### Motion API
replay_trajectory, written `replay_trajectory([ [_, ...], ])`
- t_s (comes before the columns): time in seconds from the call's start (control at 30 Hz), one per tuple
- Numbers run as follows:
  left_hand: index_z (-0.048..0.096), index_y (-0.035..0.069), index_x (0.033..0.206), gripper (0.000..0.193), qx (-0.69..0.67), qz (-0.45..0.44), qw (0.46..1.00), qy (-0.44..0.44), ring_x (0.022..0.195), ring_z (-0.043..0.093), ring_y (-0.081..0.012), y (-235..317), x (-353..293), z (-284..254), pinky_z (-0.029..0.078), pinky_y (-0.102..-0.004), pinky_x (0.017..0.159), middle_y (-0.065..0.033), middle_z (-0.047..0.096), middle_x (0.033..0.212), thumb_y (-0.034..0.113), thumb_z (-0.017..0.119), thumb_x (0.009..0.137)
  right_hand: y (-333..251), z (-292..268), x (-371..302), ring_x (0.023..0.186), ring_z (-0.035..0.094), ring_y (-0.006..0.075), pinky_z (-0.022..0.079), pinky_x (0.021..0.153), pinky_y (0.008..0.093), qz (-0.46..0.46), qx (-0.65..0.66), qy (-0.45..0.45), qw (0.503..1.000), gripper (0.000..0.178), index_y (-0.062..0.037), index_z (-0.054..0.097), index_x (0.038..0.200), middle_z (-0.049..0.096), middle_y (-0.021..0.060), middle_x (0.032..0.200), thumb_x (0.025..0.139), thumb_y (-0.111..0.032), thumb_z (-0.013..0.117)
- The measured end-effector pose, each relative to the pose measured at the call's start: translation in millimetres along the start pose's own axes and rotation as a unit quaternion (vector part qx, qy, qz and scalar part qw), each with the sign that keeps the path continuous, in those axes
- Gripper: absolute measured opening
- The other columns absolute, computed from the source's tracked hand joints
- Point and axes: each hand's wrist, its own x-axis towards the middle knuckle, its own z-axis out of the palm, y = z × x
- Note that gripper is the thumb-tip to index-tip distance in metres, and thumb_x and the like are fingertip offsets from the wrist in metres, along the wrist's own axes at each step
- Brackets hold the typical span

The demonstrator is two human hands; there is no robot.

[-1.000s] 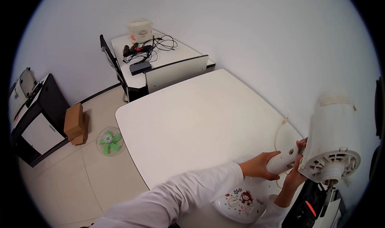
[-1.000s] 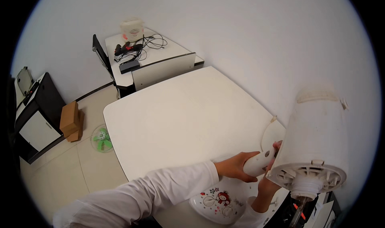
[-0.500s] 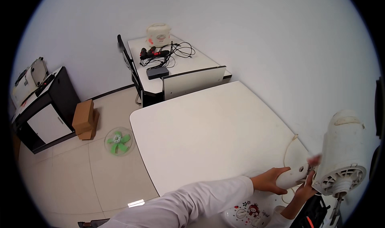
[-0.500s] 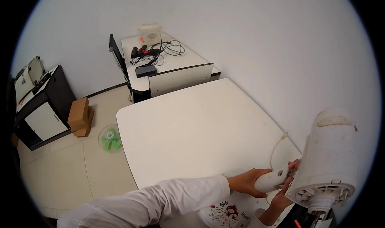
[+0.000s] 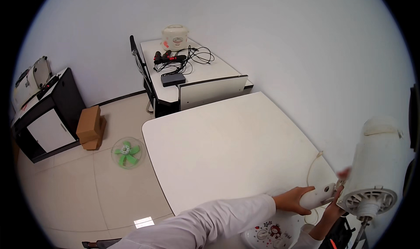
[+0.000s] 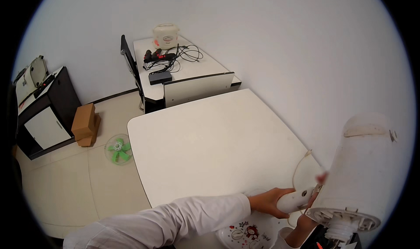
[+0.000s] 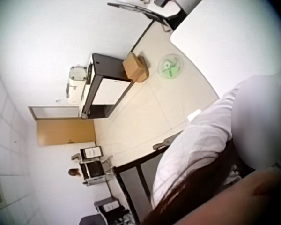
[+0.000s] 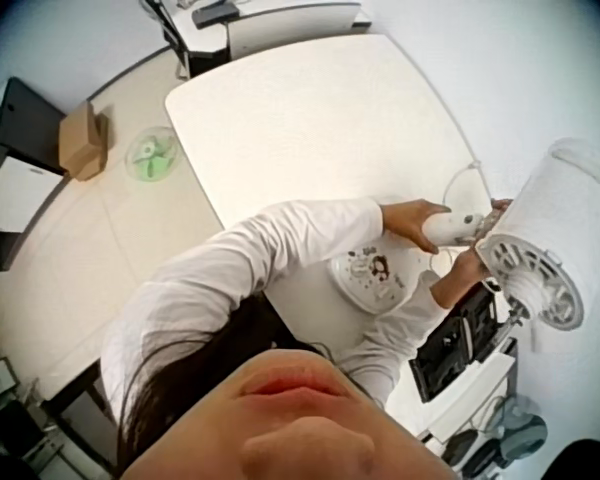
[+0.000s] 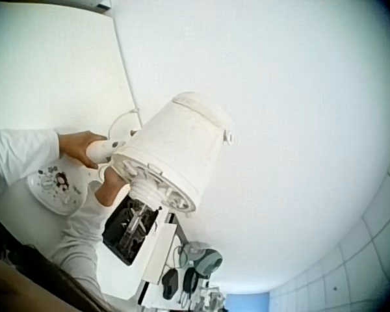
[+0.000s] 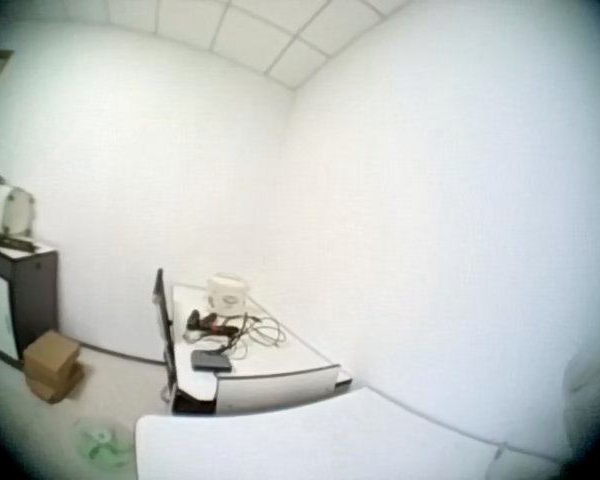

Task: The person assembles a white pedestal fan on a white desk. They attach the motor housing to the neck, insert and tighten screws with a cordless screwdriver, and connect the power cord to the base. The fan remains disassembled with blades not attached by the end of the clip.

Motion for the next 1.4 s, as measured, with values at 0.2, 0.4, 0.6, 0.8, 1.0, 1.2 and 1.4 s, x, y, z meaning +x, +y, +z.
replay_trajectory([
  [0.2, 0.049, 0.0, 0.11, 0.059, 0.014, 0.002, 1.0, -0.01, 0.082, 0.058, -0.0215, -0.2, 1.4, -2.9, 0.047, -0.0316, 0.073, -0.0145, 0.061, 0.09, 0.024, 0.073, 0.062, -64.3, 12.3, 7.9, 0.108, 0.052, 0.0227, 0.046, 0.089, 0.0384, 0.043, 0.11, -0.005, 0.993, 0.041, 0.004, 0.045, 0.123, 0.049, 0.0155, 0.124, 0.085, -0.006, 0.058],
  [0.4, 0.048, 0.002, 0.117, 0.061, 0.041, 0.032, 0.999, -0.017, 0.081, 0.059, -0.017, -2.5, 2.7, -5.4, 0.049, -0.0299, 0.071, -0.0099, 0.061, 0.093, 0.023, 0.074, 0.066, -142.0, 17.8, 19.5, 0.11, 0.051, 0.0237, 0.046, 0.089, 0.0402, 0.059, 0.219, -0.011, 0.974, 0.043, 0.0023, 0.043, 0.125, 0.049, 0.0146, 0.123, 0.085, -0.008, 0.056],
  [0.6, 0.048, 0.001, 0.118, 0.063, 0.042, 0.03, 0.998, -0.023, 0.082, 0.06, -0.018, -6.7, 3.9, -4.4, 0.049, -0.0301, 0.073, -0.0114, 0.062, 0.096, 0.023, 0.074, 0.065, -165.5, 20.9, 39.8, 0.11, 0.05, 0.0245, 0.047, 0.087, 0.0445, -0.035, 0.342, -0.079, 0.936, 0.044, 0.0005, 0.044, 0.122, 0.049, 0.0142, 0.12, 0.082, -0.015, 0.054],
  [0.8, 0.047, 0.001, 0.119, 0.065, 0.053, 0.027, 0.998, -0.011, 0.087, 0.06, -0.0195, -6.5, 2.4, -3.6, 0.048, -0.0313, 0.076, -0.013, 0.062, 0.099, 0.023, 0.074, 0.064, -177.1, 14.7, 40.2, 0.107, 0.05, 0.0236, 0.046, 0.087, 0.0446, -0.016, 0.366, -0.076, 0.927, 0.044, -0.002, 0.044, 0.122, 0.048, 0.0118, 0.119, 0.082, -0.018, 0.056],
  [1.0, 0.047, 0.0, 0.12, 0.068, 0.193, 0.159, 0.964, 0.088, 0.091, 0.06, -0.0217, -36.4, 8.3, 6.4, 0.048, -0.033, 0.08, -0.0143, 0.062, 0.103, 0.025, 0.076, 0.064, -183.8, 3.3, 52.9, 0.11, 0.047, 0.0223, 0.041, 0.093, 0.046, 0.013, 0.397, -0.114, 0.911, 0.048, -0.0017, 0.046, 0.12, 0.047, 0.0096, 0.12, 0.079, -0.023, 0.06],
  [1.2, 0.048, 0.0, 0.123, 0.07, 0.072, 0.034, 0.997, 0.007, 0.099, 0.057, -0.0193, -11.4, 0.3, -12.2, 0.045, -0.0316, 0.087, -0.0133, 0.062, 0.107, 0.022, 0.078, 0.064, -212.8, 24.3, 55.3, 0.101, 0.052, 0.022, 0.049, 0.083, 0.0419, 0.023, 0.399, -0.07, 0.914, 0.039, -0.0006, 0.05, 0.112, 0.05, 0.01, 0.11, 0.08, -0.02, 0.061],
  [1.4, 0.052, 0.003, 0.117, 0.06, 0.025, -0.024, 0.999, -0.01, 0.096, 0.057, -0.0185, -3.7, 5.8, -1.5, 0.045, -0.0315, 0.086, -0.0101, 0.061, 0.105, 0.017, 0.077, 0.065, -217.8, 9.6, 64.6, 0.096, 0.052, 0.0187, 0.05, 0.083, 0.0396, 0.005, 0.412, -0.106, 0.905, 0.033, 0.0012, 0.05, 0.115, 0.051, 0.0091, 0.108, 0.085, -0.01, 0.057],
])
